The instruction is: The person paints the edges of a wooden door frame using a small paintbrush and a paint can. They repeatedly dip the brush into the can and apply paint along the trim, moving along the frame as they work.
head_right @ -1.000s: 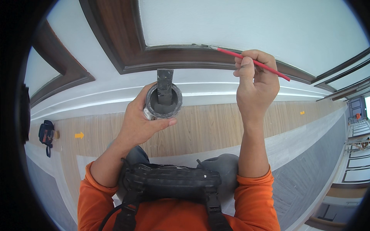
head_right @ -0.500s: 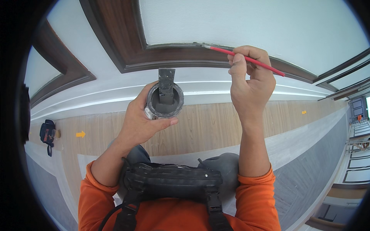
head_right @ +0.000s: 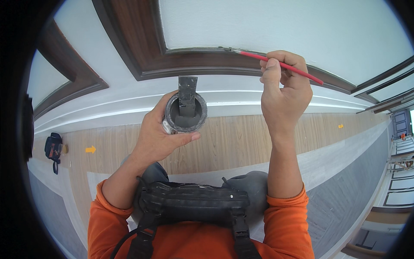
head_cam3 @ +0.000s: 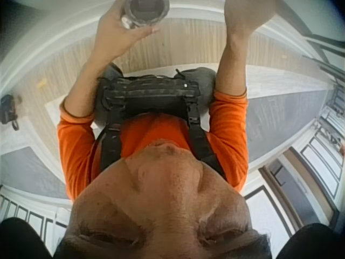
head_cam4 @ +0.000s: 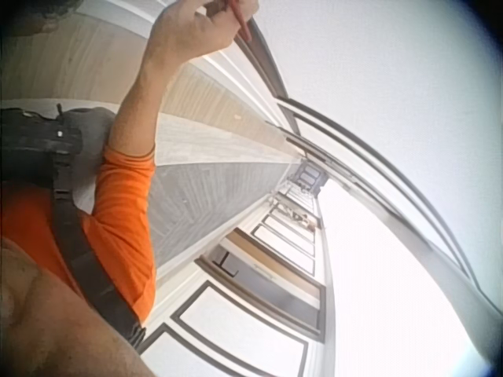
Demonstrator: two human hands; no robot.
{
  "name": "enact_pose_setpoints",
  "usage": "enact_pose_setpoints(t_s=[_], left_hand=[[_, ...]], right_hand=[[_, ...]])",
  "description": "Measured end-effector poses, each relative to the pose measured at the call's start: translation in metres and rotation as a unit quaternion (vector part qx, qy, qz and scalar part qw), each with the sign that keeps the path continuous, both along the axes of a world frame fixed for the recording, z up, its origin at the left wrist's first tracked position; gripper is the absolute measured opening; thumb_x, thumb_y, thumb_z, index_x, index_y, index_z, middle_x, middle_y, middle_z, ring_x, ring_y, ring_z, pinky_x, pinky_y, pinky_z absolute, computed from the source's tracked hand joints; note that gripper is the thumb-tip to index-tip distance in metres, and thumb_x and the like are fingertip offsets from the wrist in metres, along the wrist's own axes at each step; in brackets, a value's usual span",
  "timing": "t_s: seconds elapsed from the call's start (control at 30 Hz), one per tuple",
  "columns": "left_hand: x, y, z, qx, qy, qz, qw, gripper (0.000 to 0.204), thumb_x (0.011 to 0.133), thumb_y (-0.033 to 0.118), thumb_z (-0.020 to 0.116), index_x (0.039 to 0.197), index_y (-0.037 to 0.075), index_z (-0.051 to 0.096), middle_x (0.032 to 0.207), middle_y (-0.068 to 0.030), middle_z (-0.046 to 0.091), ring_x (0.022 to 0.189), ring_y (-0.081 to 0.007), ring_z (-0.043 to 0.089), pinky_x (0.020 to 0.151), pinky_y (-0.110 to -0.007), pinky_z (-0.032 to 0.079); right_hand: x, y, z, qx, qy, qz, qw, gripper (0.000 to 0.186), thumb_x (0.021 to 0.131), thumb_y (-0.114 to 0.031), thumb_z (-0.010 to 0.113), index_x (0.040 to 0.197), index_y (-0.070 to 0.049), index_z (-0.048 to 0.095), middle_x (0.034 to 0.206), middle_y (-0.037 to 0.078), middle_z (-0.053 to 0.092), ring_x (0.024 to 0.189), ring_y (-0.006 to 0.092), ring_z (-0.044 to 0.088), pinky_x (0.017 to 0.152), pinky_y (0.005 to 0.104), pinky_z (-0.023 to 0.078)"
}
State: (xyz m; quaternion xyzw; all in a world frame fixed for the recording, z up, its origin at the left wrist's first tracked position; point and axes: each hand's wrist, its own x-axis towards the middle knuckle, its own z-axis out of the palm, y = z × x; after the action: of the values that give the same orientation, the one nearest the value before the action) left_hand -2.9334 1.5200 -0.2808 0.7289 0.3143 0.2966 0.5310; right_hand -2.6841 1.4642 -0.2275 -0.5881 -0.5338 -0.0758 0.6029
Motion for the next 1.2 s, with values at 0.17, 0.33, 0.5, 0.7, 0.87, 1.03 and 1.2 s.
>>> enact_pose_setpoints(t_s=[0.17, 0.33, 0.5, 0.7, 0.87, 1.03, 1.2], left_hand=[[0.0, 0.0, -0.001, 0.007, 0.002, 0.001, 1.0, 0.085, 0.072, 0.018, 0.094, 0.147, 0.009, 0.054, 0.128, -0.0152, 0.072, 0.12, -0.0287, 0.07, 0.104, -0.041, 0.054], [0.0, 0.0, 0.0, 0.011, 0.009, 0.003, 1.0, 0.085, 0.072, 0.019, 0.094, 0.147, 0.009, 0.055, 0.128, -0.0153, 0.072, 0.12, -0.0292, 0.071, 0.104, -0.041, 0.054], [0.0, 0.0, -0.001, 0.016, 0.004, 0.003, 1.0, 0.084, 0.072, 0.018, 0.093, 0.147, 0.009, 0.055, 0.128, -0.0152, 0.072, 0.12, -0.0295, 0.071, 0.104, -0.041, 0.054], [0.001, -0.001, 0.004, -0.018, -0.004, 0.007, 1.0, 0.083, 0.072, 0.016, 0.094, 0.145, 0.005, 0.056, 0.122, -0.0104, 0.073, 0.117, -0.021, 0.069, 0.106, -0.037, 0.05], [0.0, -0.001, 0.003, -0.011, -0.004, 0.005, 1.0, 0.084, 0.072, 0.016, 0.094, 0.145, 0.005, 0.056, 0.122, -0.0103, 0.073, 0.117, -0.0208, 0.068, 0.106, -0.037, 0.049], [-0.001, -0.001, -0.001, 0.009, -0.007, -0.002, 1.0, 0.085, 0.072, 0.018, 0.093, 0.147, 0.007, 0.054, 0.129, -0.016, 0.072, 0.12, -0.0291, 0.07, 0.106, -0.041, 0.053], [0.0, -0.001, -0.001, 0.006, -0.01, -0.002, 1.0, 0.085, 0.072, 0.017, 0.093, 0.147, 0.007, 0.054, 0.128, -0.0156, 0.072, 0.12, -0.0279, 0.07, 0.105, -0.04, 0.053]], right_hand=[[-0.001, 0.001, -0.001, 0.004, -0.012, 0.022, 1.0, 0.007, 0.102, -0.003, 0.063, 0.107, -0.001, 0.068, 0.093, 0.008, 0.073, 0.082, 0.0143, 0.074, 0.068, 0.0259, 0.06], [-0.002, 0.0, 0.003, 0.004, 0.02, 0.006, 1.0, 0.008, 0.103, -0.005, 0.064, 0.108, -0.001, 0.068, 0.091, 0.008, 0.073, 0.081, 0.0139, 0.073, 0.067, 0.0253, 0.059], [-0.004, 0.006, 0.008, -0.014, 0.017, 0.009, 1.0, 0.009, 0.102, -0.006, 0.065, 0.108, -0.001, 0.068, 0.091, 0.008, 0.073, 0.082, 0.0136, 0.073, 0.066, 0.0246, 0.059], [-0.006, 0.007, 0.011, 0.01, 0.012, 0.022, 1.0, 0.008, 0.103, -0.007, 0.064, 0.108, -0.002, 0.069, 0.09, 0.008, 0.074, 0.081, 0.0126, 0.073, 0.065, 0.0239, 0.059], [-0.006, 0.011, 0.011, -0.016, -0.005, 0.025, 1.0, 0.008, 0.103, -0.007, 0.064, 0.108, -0.003, 0.069, 0.091, 0.007, 0.074, 0.083, 0.0121, 0.073, 0.065, 0.0235, 0.059], [-0.009, 0.011, 0.012, 0.015, -0.007, 0.041, 0.999, 0.008, 0.103, -0.008, 0.064, 0.108, -0.004, 0.069, 0.089, 0.006, 0.075, 0.081, 0.0119, 0.074, 0.068, 0.0224, 0.057], [-0.006, 0.015, 0.007, -0.007, -0.047, 0.012, 0.999, 0.007, 0.101, -0.007, 0.066, 0.106, -0.004, 0.07, 0.09, 0.006, 0.075, 0.081, 0.012, 0.074, 0.071, 0.0237, 0.057]])
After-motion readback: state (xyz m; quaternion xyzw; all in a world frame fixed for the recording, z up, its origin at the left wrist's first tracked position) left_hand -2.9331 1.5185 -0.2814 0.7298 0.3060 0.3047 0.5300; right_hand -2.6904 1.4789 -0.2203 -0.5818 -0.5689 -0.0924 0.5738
